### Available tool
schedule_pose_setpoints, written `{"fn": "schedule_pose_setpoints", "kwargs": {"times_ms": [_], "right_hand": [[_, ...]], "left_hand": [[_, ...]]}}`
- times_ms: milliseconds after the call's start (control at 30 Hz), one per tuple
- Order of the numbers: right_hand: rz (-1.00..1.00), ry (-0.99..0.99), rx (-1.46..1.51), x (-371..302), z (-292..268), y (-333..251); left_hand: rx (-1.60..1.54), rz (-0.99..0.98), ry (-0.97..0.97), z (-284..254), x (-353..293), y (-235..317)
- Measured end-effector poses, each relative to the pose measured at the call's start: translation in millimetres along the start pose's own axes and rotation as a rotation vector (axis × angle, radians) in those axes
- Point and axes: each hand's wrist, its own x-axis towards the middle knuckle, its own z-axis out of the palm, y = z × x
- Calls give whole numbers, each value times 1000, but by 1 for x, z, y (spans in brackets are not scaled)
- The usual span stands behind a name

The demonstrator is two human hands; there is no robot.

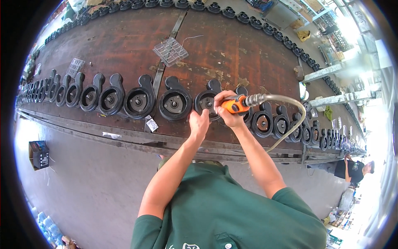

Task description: The person assembles metal housing components by placing a circular metal piece into each housing on a conveyor line and securing them using a pneumatic screwdriver.

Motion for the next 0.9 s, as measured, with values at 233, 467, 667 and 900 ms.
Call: {"fn": "schedule_pose_setpoints", "kwargs": {"times_ms": [233, 467, 667, 900], "right_hand": [[-60, -116, -3, 4, -4, 4], [0, -67, 106, -4, -16, 22], [-13, 225, -28, 2, 8, 3], [-186, 393, 58, -33, 15, 8]], "left_hand": [[42, 158, 12, -3, 9, -25], [30, -45, -72, -1, -3, -2], [14, -52, -73, 0, 2, -1], [22, -43, -116, -3, -3, 5]]}}
